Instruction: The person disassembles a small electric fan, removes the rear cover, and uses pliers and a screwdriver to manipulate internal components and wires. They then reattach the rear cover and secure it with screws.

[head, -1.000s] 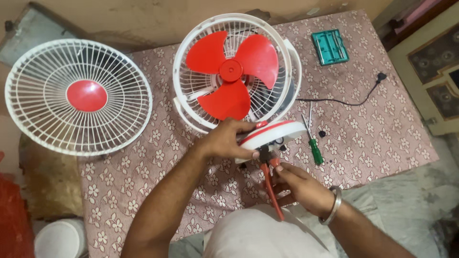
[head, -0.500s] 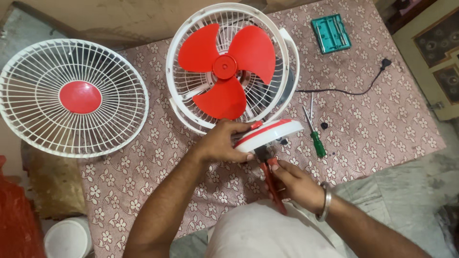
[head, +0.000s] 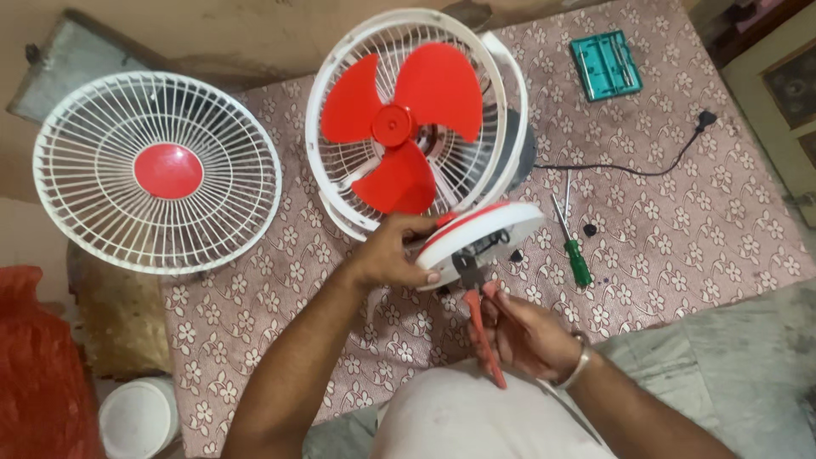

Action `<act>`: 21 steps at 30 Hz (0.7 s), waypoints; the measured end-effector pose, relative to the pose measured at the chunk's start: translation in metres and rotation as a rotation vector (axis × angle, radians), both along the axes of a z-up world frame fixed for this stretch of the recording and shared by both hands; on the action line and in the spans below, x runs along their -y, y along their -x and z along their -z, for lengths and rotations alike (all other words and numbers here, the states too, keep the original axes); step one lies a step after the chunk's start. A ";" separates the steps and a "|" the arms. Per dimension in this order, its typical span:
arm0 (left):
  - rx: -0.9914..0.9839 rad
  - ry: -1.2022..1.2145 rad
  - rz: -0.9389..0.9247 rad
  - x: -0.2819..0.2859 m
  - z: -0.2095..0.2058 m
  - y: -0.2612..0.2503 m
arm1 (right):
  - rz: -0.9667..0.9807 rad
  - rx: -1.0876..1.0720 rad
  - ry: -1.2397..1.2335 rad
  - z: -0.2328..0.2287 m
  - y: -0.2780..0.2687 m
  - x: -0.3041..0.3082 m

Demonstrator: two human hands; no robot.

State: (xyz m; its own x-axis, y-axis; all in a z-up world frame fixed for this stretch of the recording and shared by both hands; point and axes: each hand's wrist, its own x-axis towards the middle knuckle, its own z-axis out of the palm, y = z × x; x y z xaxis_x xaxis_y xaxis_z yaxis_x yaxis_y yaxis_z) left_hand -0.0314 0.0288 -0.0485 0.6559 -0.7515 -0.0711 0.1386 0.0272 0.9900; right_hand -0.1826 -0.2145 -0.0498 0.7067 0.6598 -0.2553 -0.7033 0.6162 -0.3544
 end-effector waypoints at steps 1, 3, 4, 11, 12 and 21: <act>-0.005 -0.026 -0.011 -0.002 0.001 0.001 | -0.025 -0.049 0.143 -0.003 0.000 0.001; -0.016 -0.076 -0.035 -0.005 0.004 0.002 | -0.069 -0.122 0.431 -0.011 0.000 0.002; -0.030 -0.070 -0.053 -0.005 0.006 0.002 | -0.090 -0.145 0.576 -0.015 0.001 0.002; 0.006 0.041 -0.231 -0.011 0.023 -0.013 | -0.338 0.552 0.952 -0.035 0.018 0.040; 0.032 0.085 -0.242 -0.013 0.026 -0.018 | -0.316 0.590 0.885 -0.035 0.021 0.051; 0.261 0.245 -0.584 -0.026 0.019 -0.044 | -0.148 0.308 2.010 0.006 0.006 0.186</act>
